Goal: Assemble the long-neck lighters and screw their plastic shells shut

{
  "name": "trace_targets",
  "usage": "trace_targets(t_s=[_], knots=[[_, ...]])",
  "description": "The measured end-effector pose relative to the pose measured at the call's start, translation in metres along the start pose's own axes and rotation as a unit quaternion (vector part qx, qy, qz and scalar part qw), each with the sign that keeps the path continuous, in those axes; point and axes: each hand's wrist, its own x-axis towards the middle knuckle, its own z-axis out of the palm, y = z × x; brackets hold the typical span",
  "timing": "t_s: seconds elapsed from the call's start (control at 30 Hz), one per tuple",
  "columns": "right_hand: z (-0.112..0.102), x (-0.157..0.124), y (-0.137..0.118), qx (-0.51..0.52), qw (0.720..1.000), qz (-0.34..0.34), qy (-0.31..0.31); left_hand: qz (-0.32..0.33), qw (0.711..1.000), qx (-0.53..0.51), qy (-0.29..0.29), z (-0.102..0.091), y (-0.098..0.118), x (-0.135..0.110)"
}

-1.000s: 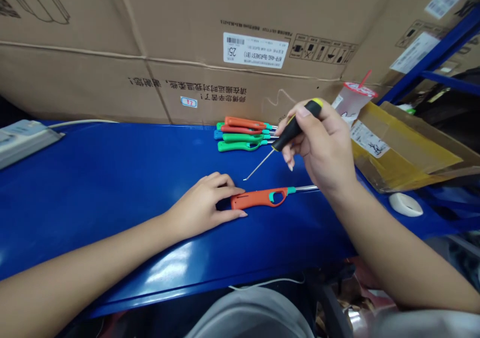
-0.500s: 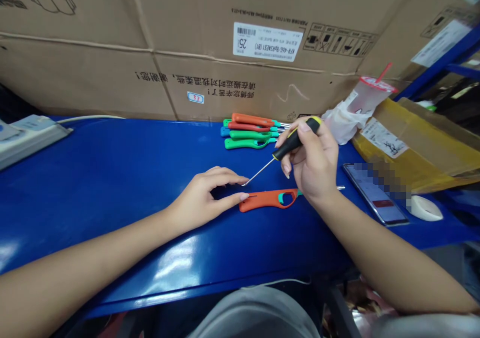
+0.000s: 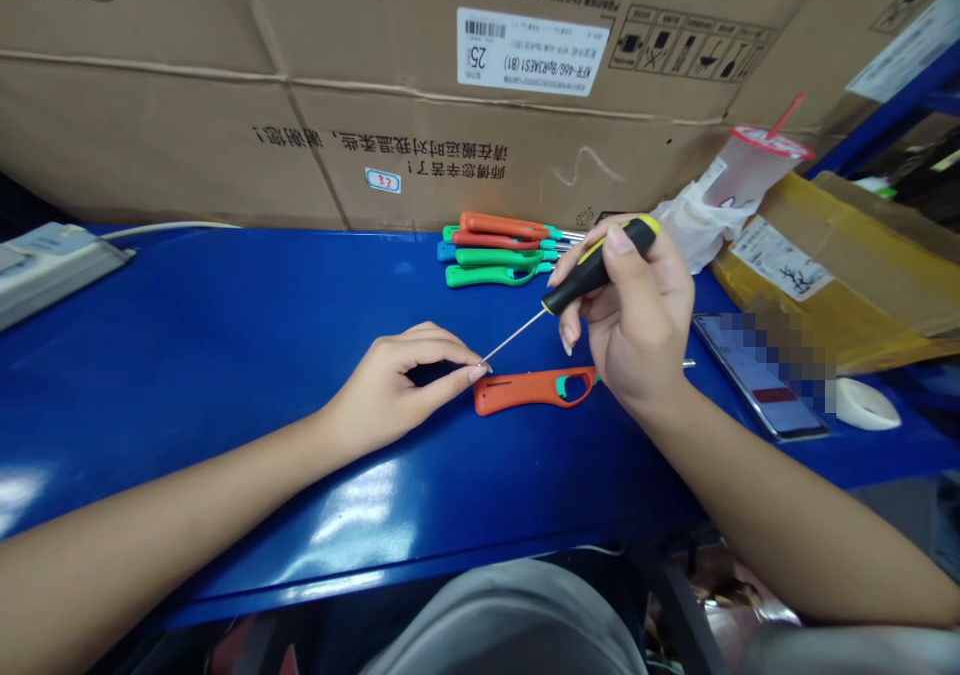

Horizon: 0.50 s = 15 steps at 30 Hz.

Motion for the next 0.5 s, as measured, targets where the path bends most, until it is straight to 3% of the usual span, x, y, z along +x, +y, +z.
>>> trace_targets(t_s=[0.23, 0.5], knots=[[0.0000, -0.0015, -0.0012, 0.004, 1.000, -0.001, -0.007, 0.003, 1.000, 0.006, -0.004, 0.0012, 0.0010, 0.0003], [0.0000, -0.0010, 0.0081, 0.048, 0.989, -0.110, -0.088, 0.050, 0.997, 0.050, -0.004, 0.0016, 0.0000, -0.0021]])
